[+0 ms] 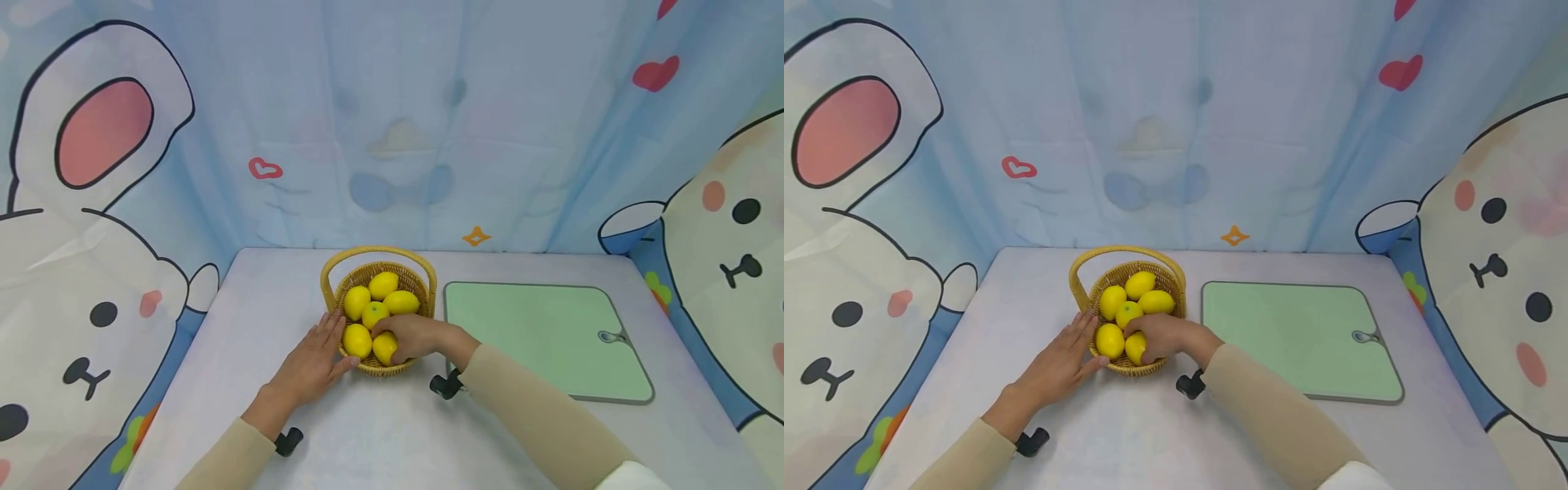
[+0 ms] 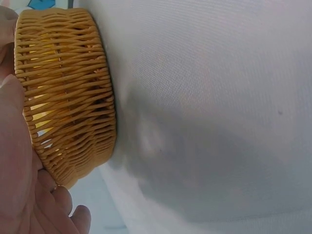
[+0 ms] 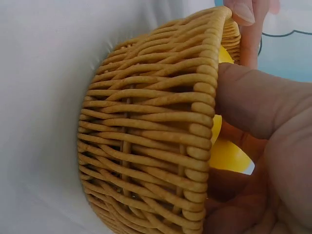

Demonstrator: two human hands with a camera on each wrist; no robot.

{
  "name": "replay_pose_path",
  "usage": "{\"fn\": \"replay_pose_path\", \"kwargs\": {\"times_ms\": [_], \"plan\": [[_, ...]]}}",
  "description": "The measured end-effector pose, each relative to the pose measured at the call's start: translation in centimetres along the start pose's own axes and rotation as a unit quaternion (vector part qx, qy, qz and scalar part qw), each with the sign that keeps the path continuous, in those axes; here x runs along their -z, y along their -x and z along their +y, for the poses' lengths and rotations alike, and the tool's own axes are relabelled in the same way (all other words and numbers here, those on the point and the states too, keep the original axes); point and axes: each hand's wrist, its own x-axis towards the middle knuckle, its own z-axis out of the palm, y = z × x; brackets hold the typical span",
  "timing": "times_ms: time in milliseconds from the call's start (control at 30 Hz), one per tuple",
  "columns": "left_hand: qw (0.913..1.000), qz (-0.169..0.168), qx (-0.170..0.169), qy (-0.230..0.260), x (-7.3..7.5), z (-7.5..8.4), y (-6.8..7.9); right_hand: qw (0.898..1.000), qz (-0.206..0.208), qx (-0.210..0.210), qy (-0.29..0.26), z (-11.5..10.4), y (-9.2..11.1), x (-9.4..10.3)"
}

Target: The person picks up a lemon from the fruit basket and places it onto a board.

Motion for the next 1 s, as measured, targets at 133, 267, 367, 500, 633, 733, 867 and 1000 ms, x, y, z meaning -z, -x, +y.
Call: {"fn": "replay_pose_path", "kwargs": {"times_ms": [133, 267, 367, 500, 633, 733, 867, 1000], "plan": [[1.0000, -0.002, 0.002, 0.004, 0.1, 0.0, 0.0, 1.000, 0.002, 0.010, -0.004, 0.3, 0.0, -0.1], [0.9999, -0.006, 0.001, 0.009, 0.1, 0.0, -0.2, 0.999, 0.014, 0.025, -0.040, 0.9, 0.4, 0.1], [1.0000, -0.004, 0.000, 0.003, 0.1, 0.1, -0.3, 0.996, 0.019, 0.049, -0.071, 1.3, 0.6, 0.4], [1.0000, -0.001, 0.003, -0.003, 0.1, 0.1, -0.3, 0.993, 0.029, 0.071, -0.090, 1.9, 0.7, 0.4], [1.0000, -0.003, 0.004, 0.003, 0.1, 0.1, -0.3, 0.989, 0.059, 0.061, -0.123, 2.3, 0.9, 0.1], [0.9999, -0.006, 0.006, 0.011, 0.2, 0.2, -0.2, 0.982, 0.096, 0.062, -0.151, 2.5, 1.2, -0.2], [0.9998, -0.005, 0.011, 0.017, 0.2, 0.2, -0.1, 0.971, 0.150, 0.066, -0.173, 2.7, 1.8, -0.8], [0.9997, -0.003, 0.013, 0.020, 0.1, 0.2, 0.0, 0.961, 0.187, 0.060, -0.195, 2.8, 2.5, -1.3]]}}
